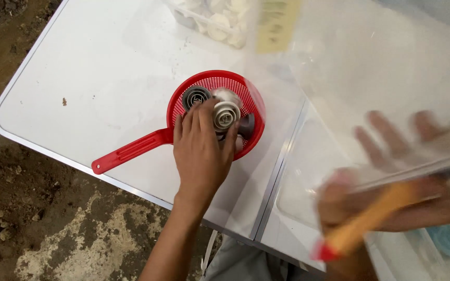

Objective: Cleaning individual plastic knobs using a paintbrush and transferring them from a storage bin to a strainer.

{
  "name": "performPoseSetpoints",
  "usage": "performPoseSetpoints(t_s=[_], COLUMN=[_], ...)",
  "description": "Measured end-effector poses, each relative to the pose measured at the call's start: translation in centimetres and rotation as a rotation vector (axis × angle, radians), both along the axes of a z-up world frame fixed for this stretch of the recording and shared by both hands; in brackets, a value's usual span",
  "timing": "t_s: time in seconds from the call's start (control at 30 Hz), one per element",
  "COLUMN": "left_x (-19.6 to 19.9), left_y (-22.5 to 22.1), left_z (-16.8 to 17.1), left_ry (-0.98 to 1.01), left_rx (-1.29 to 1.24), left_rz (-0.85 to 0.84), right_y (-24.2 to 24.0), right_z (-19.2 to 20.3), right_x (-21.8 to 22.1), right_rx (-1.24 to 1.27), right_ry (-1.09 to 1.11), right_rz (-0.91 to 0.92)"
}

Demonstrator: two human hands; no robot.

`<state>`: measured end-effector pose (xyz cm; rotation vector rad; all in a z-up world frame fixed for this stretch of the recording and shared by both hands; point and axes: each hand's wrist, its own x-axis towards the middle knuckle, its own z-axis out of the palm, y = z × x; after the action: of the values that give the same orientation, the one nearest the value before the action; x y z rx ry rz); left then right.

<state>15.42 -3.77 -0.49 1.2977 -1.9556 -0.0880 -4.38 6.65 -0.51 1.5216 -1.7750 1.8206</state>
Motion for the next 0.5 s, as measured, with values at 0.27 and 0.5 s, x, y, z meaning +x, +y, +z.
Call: performPoseSetpoints(t_s=[0.27,0.5], left_x=[2.6,3.2], left_y=[-4.2,-4.8], left_z=[-0.3,1.9], left_ry=[-0.044,0.180], left_rx=[0.107,0.064], left_rz=[-0.033,-0.148], right_y=[5.3,5.8], right_z=[5.5,5.4], right_x=[-7.9,-10.0], right_rx=[0.544,0.984], right_ry=[-0.663,-0.510], right_rz=[-0.052,-0.313])
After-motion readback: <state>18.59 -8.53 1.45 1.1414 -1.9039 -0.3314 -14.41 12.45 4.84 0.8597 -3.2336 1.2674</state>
